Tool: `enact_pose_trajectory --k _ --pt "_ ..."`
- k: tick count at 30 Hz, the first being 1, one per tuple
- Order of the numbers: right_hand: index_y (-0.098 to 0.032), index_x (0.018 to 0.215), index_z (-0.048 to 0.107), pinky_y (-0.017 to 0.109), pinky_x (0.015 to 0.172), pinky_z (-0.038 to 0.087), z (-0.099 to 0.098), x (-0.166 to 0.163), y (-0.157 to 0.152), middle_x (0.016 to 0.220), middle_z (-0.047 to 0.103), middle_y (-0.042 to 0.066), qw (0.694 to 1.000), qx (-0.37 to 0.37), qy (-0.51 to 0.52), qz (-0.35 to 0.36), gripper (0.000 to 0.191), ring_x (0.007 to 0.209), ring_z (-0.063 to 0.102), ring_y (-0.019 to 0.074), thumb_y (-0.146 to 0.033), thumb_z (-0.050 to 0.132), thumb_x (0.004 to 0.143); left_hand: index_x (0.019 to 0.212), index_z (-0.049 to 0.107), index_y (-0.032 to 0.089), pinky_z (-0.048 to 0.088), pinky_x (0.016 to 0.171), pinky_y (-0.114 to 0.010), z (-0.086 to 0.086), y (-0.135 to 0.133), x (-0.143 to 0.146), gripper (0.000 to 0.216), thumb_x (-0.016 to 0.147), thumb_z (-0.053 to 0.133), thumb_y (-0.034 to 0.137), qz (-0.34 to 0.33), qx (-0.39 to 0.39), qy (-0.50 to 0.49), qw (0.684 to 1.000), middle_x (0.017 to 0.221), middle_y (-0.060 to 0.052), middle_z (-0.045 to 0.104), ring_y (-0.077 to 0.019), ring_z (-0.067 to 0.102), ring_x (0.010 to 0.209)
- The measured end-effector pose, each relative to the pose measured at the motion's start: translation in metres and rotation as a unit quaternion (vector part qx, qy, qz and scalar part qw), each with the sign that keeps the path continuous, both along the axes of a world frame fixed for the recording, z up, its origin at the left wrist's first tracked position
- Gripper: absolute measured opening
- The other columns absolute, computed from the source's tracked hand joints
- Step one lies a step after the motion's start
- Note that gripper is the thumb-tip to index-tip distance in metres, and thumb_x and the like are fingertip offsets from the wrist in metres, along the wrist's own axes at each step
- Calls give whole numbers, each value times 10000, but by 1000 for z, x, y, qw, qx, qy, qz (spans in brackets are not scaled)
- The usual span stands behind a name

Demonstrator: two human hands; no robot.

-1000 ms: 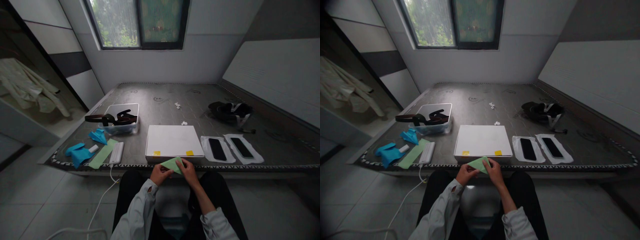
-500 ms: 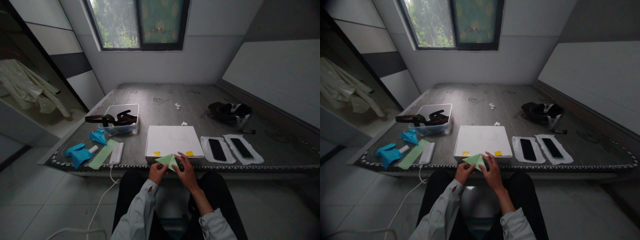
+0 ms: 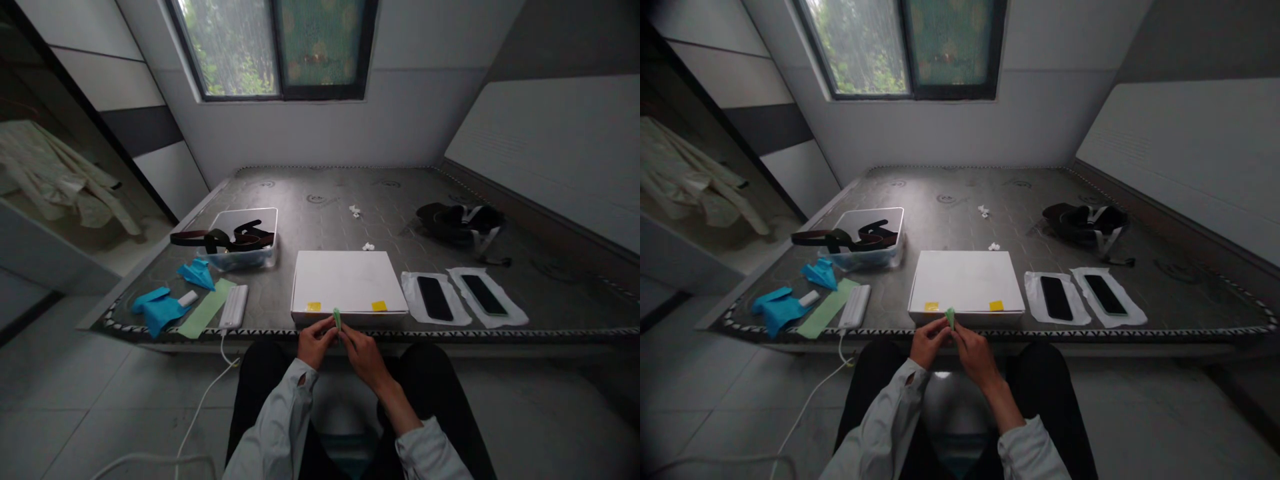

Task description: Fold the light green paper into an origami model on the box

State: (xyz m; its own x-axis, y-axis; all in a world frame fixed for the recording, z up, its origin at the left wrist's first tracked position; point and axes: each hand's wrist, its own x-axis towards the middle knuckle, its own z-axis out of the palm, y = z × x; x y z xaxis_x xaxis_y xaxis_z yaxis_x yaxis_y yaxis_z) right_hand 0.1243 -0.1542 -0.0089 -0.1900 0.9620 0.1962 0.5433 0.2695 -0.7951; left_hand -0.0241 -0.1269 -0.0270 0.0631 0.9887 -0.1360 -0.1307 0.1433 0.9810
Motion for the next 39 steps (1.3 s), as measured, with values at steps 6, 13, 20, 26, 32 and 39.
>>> enact_pose_trajectory --k 6,13,20,26,32,39 --pt "-247 1303 568 363 951 520 -2 6 2 1211 688 70 1000 13 -12 -14 375 1094 659 223 -323 404 976 1086 720 127 619 811 -387 -2 -1 -2 463 711 733 399 -26 34 21 999 1047 -106 754 -286 703 990" --pt "-228 1379 484 364 921 532 -4 4 1 1178 701 94 993 55 -96 -30 435 1015 690 224 -227 419 948 1150 693 193 602 758 -342 5 -6 -2 442 737 703 348 -49 90 115 988 1038 -78 760 -245 733 853" --pt "-207 1324 557 301 807 548 -5 -1 -3 998 760 110 985 78 -150 -35 406 841 726 208 -229 423 941 899 780 230 494 565 -240 3 -12 1 203 779 624 279 25 157 302 940 556 -39 702 -187 661 509" --pt "-190 1253 617 318 795 562 0 -2 -2 1040 754 104 985 31 -102 -138 406 840 737 231 -219 442 888 1122 720 273 545 686 -282 -1 -9 0 391 773 568 181 63 148 280 947 1013 -58 767 -205 718 667" --pt "-278 1325 544 330 904 547 4 -2 -2 1206 691 26 994 20 -25 -103 544 1041 688 219 -126 464 808 1073 740 301 564 791 -300 -1 -12 4 402 723 607 155 36 164 238 957 1022 -22 762 -225 735 779" --pt "-236 1296 582 362 883 558 -6 -2 -1 1158 710 71 994 27 -80 -66 526 1010 700 244 -103 434 809 1121 718 290 572 819 -316 0 -11 4 467 719 569 106 34 152 257 954 1083 -29 743 -240 738 851"
